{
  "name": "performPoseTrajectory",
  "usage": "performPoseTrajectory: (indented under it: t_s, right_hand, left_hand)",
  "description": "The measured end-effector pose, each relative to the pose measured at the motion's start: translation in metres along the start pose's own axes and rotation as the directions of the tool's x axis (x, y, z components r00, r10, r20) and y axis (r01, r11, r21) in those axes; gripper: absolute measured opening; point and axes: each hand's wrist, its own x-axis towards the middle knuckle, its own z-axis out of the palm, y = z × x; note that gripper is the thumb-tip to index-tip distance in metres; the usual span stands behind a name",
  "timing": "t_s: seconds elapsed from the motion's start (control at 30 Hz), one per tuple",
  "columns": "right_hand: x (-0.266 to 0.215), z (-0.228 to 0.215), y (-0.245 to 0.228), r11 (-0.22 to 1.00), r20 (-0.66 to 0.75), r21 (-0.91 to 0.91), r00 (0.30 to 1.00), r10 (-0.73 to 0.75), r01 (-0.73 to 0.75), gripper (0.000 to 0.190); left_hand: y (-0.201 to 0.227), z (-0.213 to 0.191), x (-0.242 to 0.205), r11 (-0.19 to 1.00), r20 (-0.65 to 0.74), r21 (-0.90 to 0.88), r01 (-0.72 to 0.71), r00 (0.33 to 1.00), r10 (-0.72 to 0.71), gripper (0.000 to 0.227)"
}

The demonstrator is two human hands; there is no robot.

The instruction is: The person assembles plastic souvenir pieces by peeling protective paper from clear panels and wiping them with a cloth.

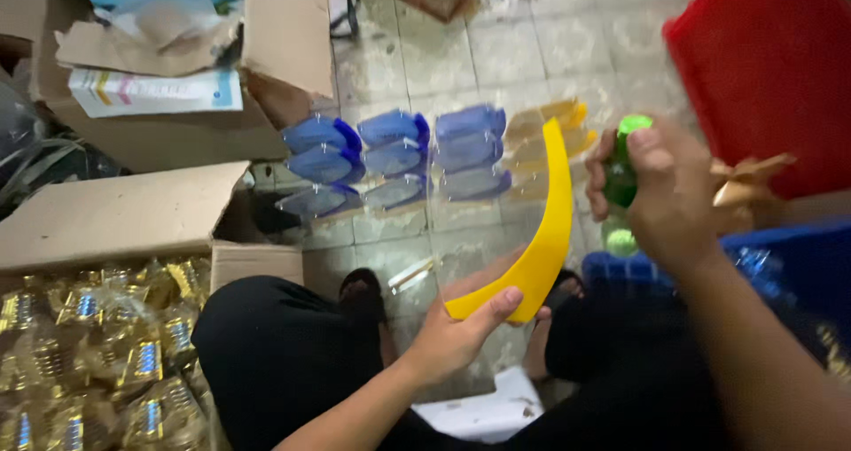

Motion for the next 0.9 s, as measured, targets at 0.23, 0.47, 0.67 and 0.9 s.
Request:
performPoseTrajectory:
  t_s: [0.23,0.47,0.67,0.9]
  right_hand:
    - [-0.011,0.005,-0.01,0.933,0.096,-0.305,0.981,-0.168,0.19,0.045]
    - [-0.01,0.002,0.002,0.962,0.005,-0.269,0.999,-0.042,0.042,0.048]
    - [0.004,-0.01,0.007,0.721,0.173,-0.618,0.949,-0.265,0.314,0.039]
    - [0.006,-0.007,0.005,0.492,0.281,-0.829,0.959,-0.046,0.267,0.033]
  left_hand:
    - [-0.001,-0.002,-0.003,0.985,-0.051,0.161,-0.059,0.996,0.068,0.059]
    - [0.002,-0.002,-0.006,0.987,-0.023,0.16,0.023,1.0,-0.019,0.066]
    - [-0.005,-0.001,-0.005,1.0,0.072,-0.029,-0.007,0.997,0.009,0.064]
    - [0.002,0.002,-0.005,0.994,0.0,0.105,0.026,1.0,-0.026,0.066]
